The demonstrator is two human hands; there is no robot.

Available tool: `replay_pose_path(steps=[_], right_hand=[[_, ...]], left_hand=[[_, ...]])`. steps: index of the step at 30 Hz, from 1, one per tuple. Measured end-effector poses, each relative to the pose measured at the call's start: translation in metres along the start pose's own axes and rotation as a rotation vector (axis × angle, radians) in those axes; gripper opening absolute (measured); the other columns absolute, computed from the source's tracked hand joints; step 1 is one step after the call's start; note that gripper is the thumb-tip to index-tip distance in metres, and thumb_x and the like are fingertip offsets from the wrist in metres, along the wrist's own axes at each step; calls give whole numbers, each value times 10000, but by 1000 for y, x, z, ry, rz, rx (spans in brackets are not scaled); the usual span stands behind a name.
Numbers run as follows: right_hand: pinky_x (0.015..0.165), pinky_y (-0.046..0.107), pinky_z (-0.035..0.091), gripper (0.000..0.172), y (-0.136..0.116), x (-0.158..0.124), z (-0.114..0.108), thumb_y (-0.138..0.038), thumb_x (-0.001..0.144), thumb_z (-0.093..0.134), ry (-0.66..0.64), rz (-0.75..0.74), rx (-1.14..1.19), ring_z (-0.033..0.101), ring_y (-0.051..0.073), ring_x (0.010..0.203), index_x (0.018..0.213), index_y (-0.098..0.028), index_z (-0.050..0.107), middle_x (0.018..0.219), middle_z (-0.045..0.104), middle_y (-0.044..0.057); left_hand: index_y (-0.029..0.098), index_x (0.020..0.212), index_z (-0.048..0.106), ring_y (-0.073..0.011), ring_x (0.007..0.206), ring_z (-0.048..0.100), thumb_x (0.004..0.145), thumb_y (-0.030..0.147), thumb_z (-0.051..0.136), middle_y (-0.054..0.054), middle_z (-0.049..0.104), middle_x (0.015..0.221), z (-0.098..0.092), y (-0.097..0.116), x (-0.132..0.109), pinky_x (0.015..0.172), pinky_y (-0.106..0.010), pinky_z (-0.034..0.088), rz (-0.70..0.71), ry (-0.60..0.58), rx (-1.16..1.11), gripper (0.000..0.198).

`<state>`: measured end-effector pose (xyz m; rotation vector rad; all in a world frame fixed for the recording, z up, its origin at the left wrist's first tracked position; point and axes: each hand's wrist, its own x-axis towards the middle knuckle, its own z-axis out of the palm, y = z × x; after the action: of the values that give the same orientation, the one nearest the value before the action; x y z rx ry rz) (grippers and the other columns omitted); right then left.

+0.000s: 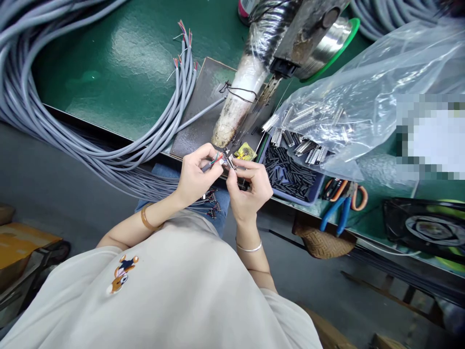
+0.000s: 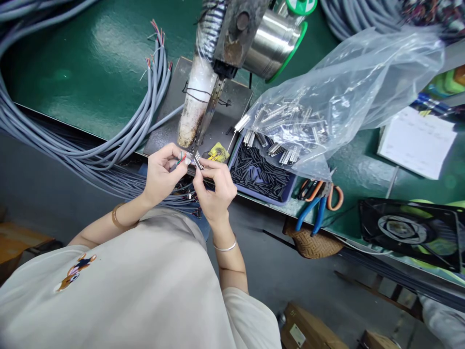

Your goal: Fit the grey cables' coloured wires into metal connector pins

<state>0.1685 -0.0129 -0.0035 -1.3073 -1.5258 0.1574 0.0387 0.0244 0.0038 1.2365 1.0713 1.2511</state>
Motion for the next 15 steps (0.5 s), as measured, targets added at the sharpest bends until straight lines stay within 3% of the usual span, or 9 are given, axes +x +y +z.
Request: replay_pose_path(steps=[7, 15], right_hand=[[764, 328, 597, 132, -1, 3, -1, -150, 872, 695, -18, -30, -37, 727, 167, 886, 831, -249, 618, 951, 747, -7], [724, 287, 615, 151, 0, 0, -3, -133, 869, 668, -67, -98, -56, 734, 150, 862, 844, -252, 579, 979, 766, 16]], left_hand=[[177, 705, 592, -90, 659, 521, 754, 101, 655, 13, 570, 705, -1, 0, 1, 584, -190, 428, 29, 6, 22, 111], [170, 644, 528, -74, 629, 500, 706, 86, 647, 34, 532, 661, -4, 5, 4, 597, -184, 441, -19, -4, -46, 158]])
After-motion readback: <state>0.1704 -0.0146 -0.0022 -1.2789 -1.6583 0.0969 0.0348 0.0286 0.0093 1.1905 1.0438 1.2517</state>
